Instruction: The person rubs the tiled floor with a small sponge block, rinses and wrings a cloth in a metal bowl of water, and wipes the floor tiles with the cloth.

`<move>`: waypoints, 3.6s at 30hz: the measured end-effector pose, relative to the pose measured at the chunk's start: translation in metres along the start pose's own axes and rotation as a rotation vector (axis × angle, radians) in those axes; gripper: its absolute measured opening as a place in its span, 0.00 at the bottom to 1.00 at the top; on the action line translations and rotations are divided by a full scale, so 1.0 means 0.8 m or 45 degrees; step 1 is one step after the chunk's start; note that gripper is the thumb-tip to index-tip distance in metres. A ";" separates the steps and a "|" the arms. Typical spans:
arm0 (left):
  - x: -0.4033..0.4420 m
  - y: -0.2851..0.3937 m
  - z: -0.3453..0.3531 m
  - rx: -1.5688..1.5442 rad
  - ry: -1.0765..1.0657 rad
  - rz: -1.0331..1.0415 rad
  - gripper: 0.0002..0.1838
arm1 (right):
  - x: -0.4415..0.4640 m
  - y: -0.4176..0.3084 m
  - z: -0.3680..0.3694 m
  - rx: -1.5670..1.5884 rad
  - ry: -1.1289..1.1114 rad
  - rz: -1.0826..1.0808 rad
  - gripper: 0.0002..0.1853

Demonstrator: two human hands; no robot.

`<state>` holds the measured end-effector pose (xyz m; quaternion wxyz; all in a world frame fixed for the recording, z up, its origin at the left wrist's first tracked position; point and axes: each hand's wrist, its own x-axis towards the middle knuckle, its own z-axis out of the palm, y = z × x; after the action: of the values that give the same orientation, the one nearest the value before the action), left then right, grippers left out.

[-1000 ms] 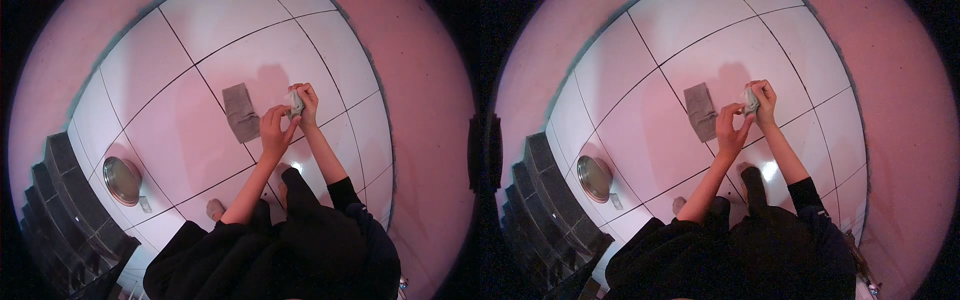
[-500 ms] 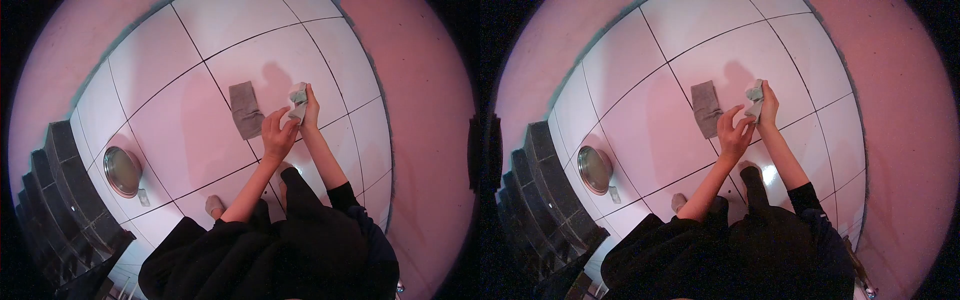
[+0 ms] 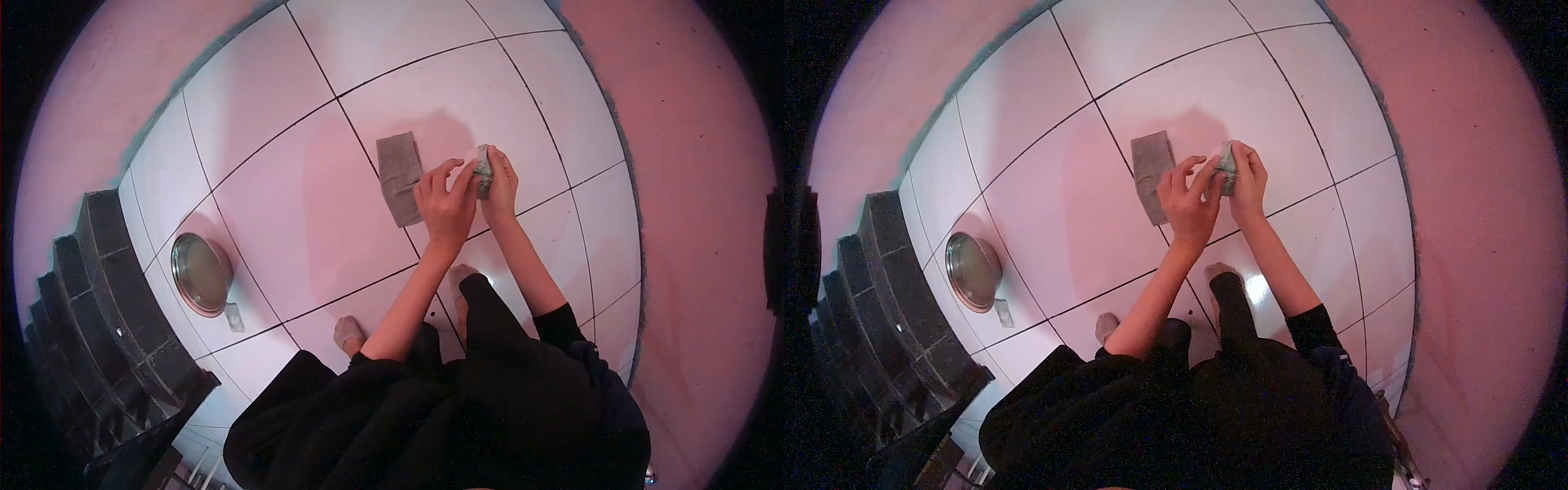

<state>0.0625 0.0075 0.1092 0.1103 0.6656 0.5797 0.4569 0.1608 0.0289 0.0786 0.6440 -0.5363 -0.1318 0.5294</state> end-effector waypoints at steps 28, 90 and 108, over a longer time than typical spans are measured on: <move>-0.038 -0.004 0.010 -0.602 -0.499 -0.019 0.18 | 0.023 -0.008 -0.009 -0.159 0.212 0.211 0.18; -0.091 -0.151 -0.009 0.673 -0.598 -0.219 0.29 | 0.193 0.032 0.032 -2.075 -0.038 -1.140 0.05; -0.091 -0.151 -0.008 0.650 -0.599 -0.267 0.28 | 0.177 0.034 0.011 -2.085 -0.116 -1.028 0.06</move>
<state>-0.0166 -0.0219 -0.0036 0.1173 0.6955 0.6990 0.1179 0.1969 0.1467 0.0028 0.1926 -0.7175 -0.6689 0.0256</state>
